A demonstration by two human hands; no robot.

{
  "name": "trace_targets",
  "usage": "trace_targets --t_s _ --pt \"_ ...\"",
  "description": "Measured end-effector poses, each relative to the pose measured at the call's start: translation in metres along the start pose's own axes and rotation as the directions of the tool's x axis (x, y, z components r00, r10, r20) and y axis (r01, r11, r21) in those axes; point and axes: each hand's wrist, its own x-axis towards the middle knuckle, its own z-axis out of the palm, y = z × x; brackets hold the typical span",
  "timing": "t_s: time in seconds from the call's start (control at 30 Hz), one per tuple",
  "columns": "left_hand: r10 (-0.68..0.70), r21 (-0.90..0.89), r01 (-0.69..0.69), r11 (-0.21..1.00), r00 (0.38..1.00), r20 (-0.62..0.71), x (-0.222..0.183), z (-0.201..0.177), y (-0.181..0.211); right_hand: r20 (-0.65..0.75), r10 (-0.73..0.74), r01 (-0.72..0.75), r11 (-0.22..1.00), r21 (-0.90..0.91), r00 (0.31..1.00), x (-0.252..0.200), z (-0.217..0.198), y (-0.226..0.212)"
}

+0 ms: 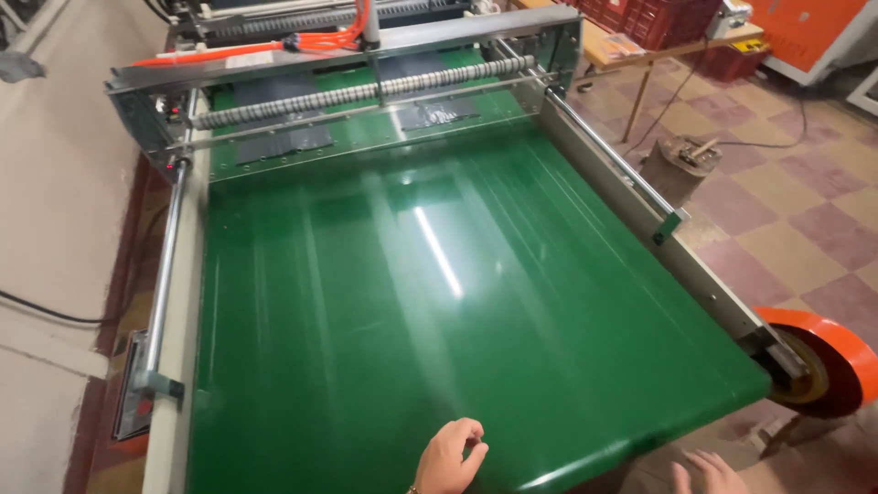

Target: Folding plastic bags into compact rectangles and placing them into a collection bin at the end of a production line.

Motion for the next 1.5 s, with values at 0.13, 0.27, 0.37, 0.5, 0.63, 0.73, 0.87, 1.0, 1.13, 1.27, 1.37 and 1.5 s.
trace_targets --t_s 0.13,0.27,0.37,0.5,0.63,0.73,0.87,1.0,1.13,1.27,1.37,1.5 --pt "-0.053 0.076 0.055 0.996 0.998 -0.028 -0.017 -0.019 -0.010 -0.364 -0.284 0.312 0.950 0.018 0.887 0.020 0.052 -0.093" --pt "-0.165 0.215 0.162 0.963 0.986 -0.004 -0.040 -0.031 -0.044 -0.244 -0.359 0.365 0.931 -0.022 0.901 0.018 0.081 -0.146" --pt "-0.203 0.262 0.203 0.943 0.979 -0.030 -0.060 -0.046 -0.064 -0.004 -0.283 0.282 0.958 -0.046 0.959 0.012 0.104 -0.170" --pt "-0.358 0.243 0.348 0.905 0.934 -0.005 -0.091 -0.068 -0.071 0.041 -0.304 0.306 0.941 -0.143 0.952 0.000 0.122 -0.194" --pt "-0.489 0.233 0.477 0.848 0.872 -0.004 -0.116 -0.085 -0.067 -0.076 -0.420 0.406 0.901 -0.151 0.904 -0.007 0.135 -0.213" --pt "-0.476 0.211 0.481 0.851 0.876 -0.075 -0.132 -0.088 -0.071 0.056 -0.464 0.467 0.877 -0.115 0.884 -0.004 0.142 -0.231" --pt "-0.629 0.245 0.615 0.750 0.777 -0.024 -0.132 -0.085 -0.080 0.214 -0.472 0.502 0.857 -0.118 0.855 -0.002 0.147 -0.256" --pt "-0.588 0.245 0.592 0.768 0.803 -0.097 -0.137 -0.062 -0.110 0.226 -0.529 0.567 0.808 -0.162 0.818 -0.002 0.148 -0.264" --pt "-0.502 0.268 0.556 0.787 0.829 -0.247 -0.134 -0.039 -0.125 0.336 -0.475 0.548 0.819 -0.168 0.813 -0.004 0.134 -0.269" --pt "-0.635 0.286 0.626 0.726 0.769 -0.072 -0.120 -0.051 -0.090 0.305 -0.484 0.554 0.805 -0.211 0.820 -0.010 0.137 -0.270" --pt "-0.595 0.333 0.622 0.709 0.781 -0.190 -0.115 -0.024 -0.092 0.290 -0.497 0.562 0.800 -0.212 0.817 -0.012 0.147 -0.266" --pt "-0.094 0.427 0.535 0.729 0.696 -0.712 -0.104 0.006 -0.094 0.267 -0.538 0.598 0.750 -0.281 0.800 -0.015 0.163 -0.259"
